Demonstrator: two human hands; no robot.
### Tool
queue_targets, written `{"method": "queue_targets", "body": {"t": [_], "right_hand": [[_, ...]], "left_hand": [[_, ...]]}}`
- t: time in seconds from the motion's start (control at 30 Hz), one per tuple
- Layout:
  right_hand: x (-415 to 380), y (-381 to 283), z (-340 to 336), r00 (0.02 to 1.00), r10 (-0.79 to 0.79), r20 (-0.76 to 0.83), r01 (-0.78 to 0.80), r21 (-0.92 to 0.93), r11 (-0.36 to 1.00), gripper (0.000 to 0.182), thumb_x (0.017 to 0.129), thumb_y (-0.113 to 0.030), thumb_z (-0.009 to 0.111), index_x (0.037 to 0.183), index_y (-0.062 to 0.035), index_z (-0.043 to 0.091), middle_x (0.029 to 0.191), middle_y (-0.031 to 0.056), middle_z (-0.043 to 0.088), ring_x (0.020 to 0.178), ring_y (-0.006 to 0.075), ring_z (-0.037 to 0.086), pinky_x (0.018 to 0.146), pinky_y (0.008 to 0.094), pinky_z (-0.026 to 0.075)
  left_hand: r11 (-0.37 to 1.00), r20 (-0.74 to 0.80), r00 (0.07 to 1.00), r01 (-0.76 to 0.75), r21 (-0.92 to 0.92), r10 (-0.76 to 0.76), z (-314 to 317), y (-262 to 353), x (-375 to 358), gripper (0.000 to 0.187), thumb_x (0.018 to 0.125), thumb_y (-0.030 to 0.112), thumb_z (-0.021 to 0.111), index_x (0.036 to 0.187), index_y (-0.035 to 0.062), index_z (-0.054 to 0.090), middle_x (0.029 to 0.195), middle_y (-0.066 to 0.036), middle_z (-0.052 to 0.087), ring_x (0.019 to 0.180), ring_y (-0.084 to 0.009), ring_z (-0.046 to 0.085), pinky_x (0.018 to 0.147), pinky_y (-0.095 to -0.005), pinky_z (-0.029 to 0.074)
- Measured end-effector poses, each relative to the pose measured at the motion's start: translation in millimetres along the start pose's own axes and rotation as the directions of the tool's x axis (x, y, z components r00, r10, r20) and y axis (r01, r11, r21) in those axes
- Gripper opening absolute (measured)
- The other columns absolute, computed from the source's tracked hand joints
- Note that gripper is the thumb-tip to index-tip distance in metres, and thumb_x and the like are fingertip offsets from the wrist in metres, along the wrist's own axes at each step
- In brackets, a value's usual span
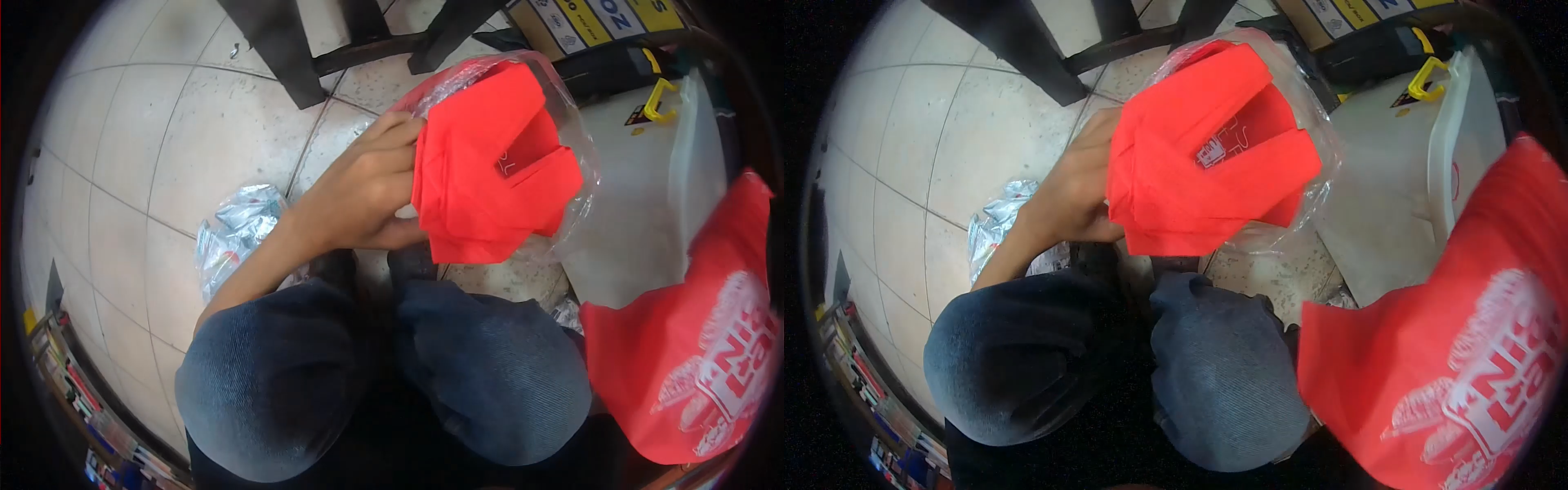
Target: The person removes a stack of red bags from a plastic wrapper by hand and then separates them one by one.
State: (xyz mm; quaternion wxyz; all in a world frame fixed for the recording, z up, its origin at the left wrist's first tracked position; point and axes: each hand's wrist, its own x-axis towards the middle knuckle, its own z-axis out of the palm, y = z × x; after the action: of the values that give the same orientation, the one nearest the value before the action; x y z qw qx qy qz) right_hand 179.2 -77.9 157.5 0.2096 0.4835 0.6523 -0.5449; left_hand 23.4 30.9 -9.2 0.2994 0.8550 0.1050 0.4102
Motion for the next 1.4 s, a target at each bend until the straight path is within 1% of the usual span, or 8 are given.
{"method": "queue_targets", "body": {"t": [0.33, 0.47, 0.63, 0.77, 0.83, 0.9, 1.17, 1.4], "right_hand": [[-47, 45, 7, 0.947, -0.3, -0.115, 0.318, 0.212, 0.924, 0.04, 0.071, -0.014, 0.072, 0.105, 0.0014, 0.058, 0.098, 0.0183, 0.064, 0.09, 0.0279, 0.066, 0.082, 0.0381, 0.052], [-93, 117, 5, 0.777, -0.559, -0.291, 0.628, 0.431, 0.648, 0.038, 0.071, -0.015, 0.073, 0.102, 0.0006, 0.059, 0.096, 0.0178, 0.064, 0.087, 0.027, 0.065, 0.08, 0.0374, 0.052], [-97, 183, 10, 0.569, -0.673, -0.473, 0.796, 0.523, 0.305, 0.036, 0.071, -0.015, 0.075, 0.099, -0.0004, 0.059, 0.093, 0.0172, 0.064, 0.083, 0.026, 0.065, 0.078, 0.0365, 0.052], [-84, 180, 2, 0.565, -0.564, -0.602, 0.816, 0.51, 0.273, 0.034, 0.07, -0.015, 0.076, 0.097, -0.0009, 0.059, 0.092, 0.0168, 0.063, 0.08, 0.0253, 0.065, 0.077, 0.036, 0.052], [-81, 119, -18, 0.701, 0.053, -0.712, 0.551, 0.587, 0.593, 0.033, 0.073, -0.014, 0.074, 0.099, 0.0005, 0.058, 0.093, 0.0145, 0.063, 0.081, 0.0227, 0.064, 0.076, 0.0342, 0.051], [-79, 79, -33, 0.429, 0.636, -0.641, 0.159, 0.747, 0.646, 0.033, 0.076, -0.012, 0.073, 0.101, 0.002, 0.057, 0.094, 0.0122, 0.062, 0.082, 0.02, 0.064, 0.075, 0.0325, 0.051], [-60, 96, -38, 0.209, 0.437, -0.875, -0.053, 0.437, 0.898, 0.039, 0.083, -0.028, 0.072, 0.099, 0.0054, 0.059, 0.091, 0.0106, 0.06, 0.083, 0.0179, 0.063, 0.073, 0.0327, 0.051], [-20, 90, -40, 0.542, -0.088, -0.836, -0.316, -0.3, 0.9, 0.032, 0.071, -0.021, 0.075, 0.089, 0.0021, 0.062, 0.085, 0.0166, 0.058, 0.084, 0.0333, 0.057, 0.076, 0.0405, 0.047]], "left_hand": [[0.958, 0.398, 0.872, 0.248, 0.143, -0.285, -7, 7, 61, 0.049, 0.076, 0.025, 0.071, 0.117, 0.0034, 0.057, 0.098, -0.02, 0.068, 0.097, -0.0374, 0.062, 0.096, -0.0501, 0.041], [0.985, 0.493, 0.865, 0.01, 0.169, -0.094, 6, 15, 93, 0.063, 0.081, 0.026, 0.062, 0.134, -0.0022, 0.043, 0.071, -0.018, 0.065, 0.073, -0.0376, 0.066, 0.088, -0.0489, 0.046], [0.967, 0.615, 0.75, 0.238, 0.089, -0.241, 22, 0, 121, 0.07, 0.089, 0.023, 0.053, 0.151, 0.0004, 0.028, 0.074, -0.023, 0.062, 0.077, -0.0361, 0.067, 0.068, -0.0431, 0.05], [0.942, 0.671, 0.68, 0.325, 0.087, -0.296, 26, -12, 122, 0.066, 0.088, 0.025, 0.054, 0.145, -0.0038, 0.038, 0.094, -0.023, 0.067, 0.089, -0.0317, 0.066, 0.081, -0.0406, 0.051], [0.971, 0.343, 0.926, -0.084, -0.225, 0.159, 25, -27, 105, 0.054, 0.09, 0.023, 0.055, 0.138, -0.0009, 0.048, 0.093, -0.024, 0.066, 0.09, -0.0326, 0.065, 0.082, -0.0406, 0.051], [0.986, 0.525, 0.851, 0.098, -0.138, -0.011, 7, 0, 113, 0.042, 0.09, 0.021, 0.057, 0.126, -0.0015, 0.055, 0.093, -0.023, 0.066, 0.092, -0.0339, 0.065, 0.082, -0.0421, 0.051], [0.97, 0.67, 0.716, 0.242, 0.022, -0.194, -20, 36, 85, 0.021, 0.086, 0.015, 0.071, 0.075, -0.0018, 0.067, 0.066, -0.014, 0.064, 0.066, -0.0307, 0.065, 0.065, -0.039, 0.051], [0.998, 0.503, 0.863, 0.053, -0.022, -0.035, -36, 49, 33, 0.015, 0.08, 0.014, 0.076, 0.078, 0.0009, 0.07, 0.072, -0.008, 0.062, 0.068, -0.0232, 0.059, 0.065, -0.0376, 0.046]]}}
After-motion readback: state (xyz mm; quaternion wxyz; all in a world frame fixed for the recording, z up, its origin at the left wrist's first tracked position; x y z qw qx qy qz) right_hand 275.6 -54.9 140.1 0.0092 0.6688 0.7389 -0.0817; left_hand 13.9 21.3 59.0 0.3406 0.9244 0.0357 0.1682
